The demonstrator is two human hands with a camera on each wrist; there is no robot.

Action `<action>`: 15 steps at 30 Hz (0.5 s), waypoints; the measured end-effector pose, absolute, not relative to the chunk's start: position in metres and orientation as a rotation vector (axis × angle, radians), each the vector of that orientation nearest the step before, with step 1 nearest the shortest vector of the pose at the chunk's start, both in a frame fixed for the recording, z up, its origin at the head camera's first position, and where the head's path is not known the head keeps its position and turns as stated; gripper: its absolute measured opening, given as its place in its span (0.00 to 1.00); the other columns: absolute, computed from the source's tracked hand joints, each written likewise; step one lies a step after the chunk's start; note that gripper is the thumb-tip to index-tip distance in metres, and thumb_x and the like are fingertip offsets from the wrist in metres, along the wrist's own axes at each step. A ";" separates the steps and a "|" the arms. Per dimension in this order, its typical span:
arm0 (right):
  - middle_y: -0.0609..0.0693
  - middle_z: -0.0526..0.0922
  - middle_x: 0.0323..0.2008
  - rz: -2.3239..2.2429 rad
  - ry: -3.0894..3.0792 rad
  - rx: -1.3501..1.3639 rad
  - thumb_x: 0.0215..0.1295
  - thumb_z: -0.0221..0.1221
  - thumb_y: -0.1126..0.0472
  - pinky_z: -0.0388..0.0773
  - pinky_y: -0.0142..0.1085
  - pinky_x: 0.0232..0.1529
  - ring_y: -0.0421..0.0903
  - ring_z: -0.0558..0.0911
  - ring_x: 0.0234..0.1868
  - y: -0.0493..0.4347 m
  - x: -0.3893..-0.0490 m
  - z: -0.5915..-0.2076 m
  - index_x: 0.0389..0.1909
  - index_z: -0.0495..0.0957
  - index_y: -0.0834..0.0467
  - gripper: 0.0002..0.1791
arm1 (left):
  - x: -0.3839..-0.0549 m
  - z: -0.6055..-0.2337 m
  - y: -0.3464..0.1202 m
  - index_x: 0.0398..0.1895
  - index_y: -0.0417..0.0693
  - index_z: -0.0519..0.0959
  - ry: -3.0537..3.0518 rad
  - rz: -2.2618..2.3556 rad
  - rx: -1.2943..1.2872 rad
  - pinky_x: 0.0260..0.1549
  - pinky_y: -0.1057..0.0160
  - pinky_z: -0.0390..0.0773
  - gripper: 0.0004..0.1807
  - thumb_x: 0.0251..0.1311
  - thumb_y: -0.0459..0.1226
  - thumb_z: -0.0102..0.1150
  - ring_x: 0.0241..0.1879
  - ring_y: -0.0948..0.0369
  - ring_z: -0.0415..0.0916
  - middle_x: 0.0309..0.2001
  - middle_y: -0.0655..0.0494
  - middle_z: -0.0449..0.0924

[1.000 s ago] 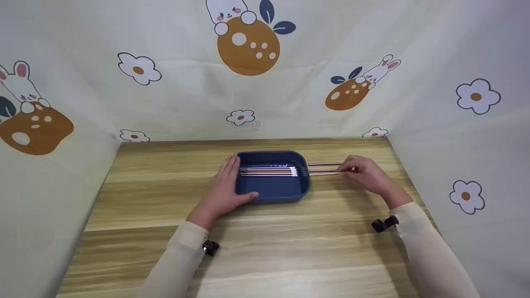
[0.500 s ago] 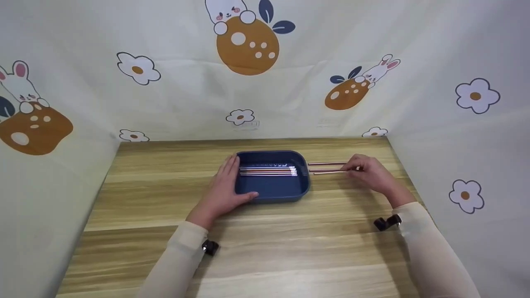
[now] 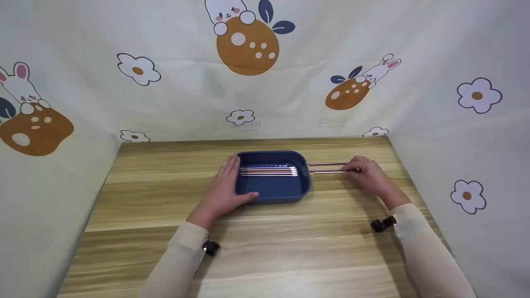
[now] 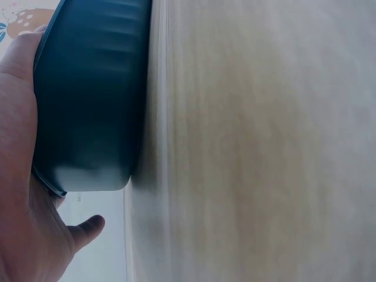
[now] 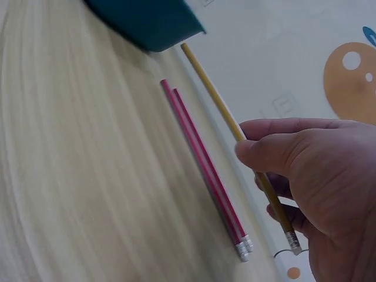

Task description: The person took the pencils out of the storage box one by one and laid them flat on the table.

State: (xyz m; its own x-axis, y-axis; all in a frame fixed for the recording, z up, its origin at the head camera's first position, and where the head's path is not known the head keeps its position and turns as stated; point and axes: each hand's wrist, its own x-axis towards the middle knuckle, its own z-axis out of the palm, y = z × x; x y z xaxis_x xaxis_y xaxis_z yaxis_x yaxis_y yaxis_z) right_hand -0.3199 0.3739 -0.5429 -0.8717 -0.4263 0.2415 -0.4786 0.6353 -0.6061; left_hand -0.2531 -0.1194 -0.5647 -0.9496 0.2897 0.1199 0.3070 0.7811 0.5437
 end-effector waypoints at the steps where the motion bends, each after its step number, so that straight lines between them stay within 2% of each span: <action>1: 0.52 0.87 0.40 1.056 -2.774 0.759 0.66 0.71 0.78 0.74 0.29 0.45 0.46 0.81 0.43 0.374 -0.320 -0.546 0.44 0.94 0.62 0.11 | -0.253 -0.564 -0.119 0.92 0.43 0.44 -2.936 -0.906 -0.492 0.83 0.35 0.52 0.74 0.58 0.77 0.67 0.90 0.47 0.37 0.92 0.47 0.40; 8: 0.51 0.87 0.41 1.106 -2.805 0.712 0.68 0.73 0.73 0.75 0.29 0.46 0.48 0.81 0.45 0.375 -0.323 -0.561 0.45 0.94 0.60 0.09 | -0.253 -0.564 -0.119 0.92 0.44 0.43 -2.937 -0.914 -0.481 0.82 0.33 0.53 0.73 0.59 0.74 0.70 0.90 0.48 0.36 0.92 0.50 0.38; 15: 0.51 0.88 0.44 1.054 -2.810 0.705 0.69 0.72 0.73 0.75 0.32 0.51 0.51 0.83 0.49 0.375 -0.326 -0.570 0.45 0.94 0.60 0.09 | -0.251 -0.564 -0.118 0.92 0.44 0.44 -2.937 -0.915 -0.469 0.82 0.34 0.52 0.72 0.60 0.71 0.72 0.90 0.47 0.37 0.92 0.48 0.39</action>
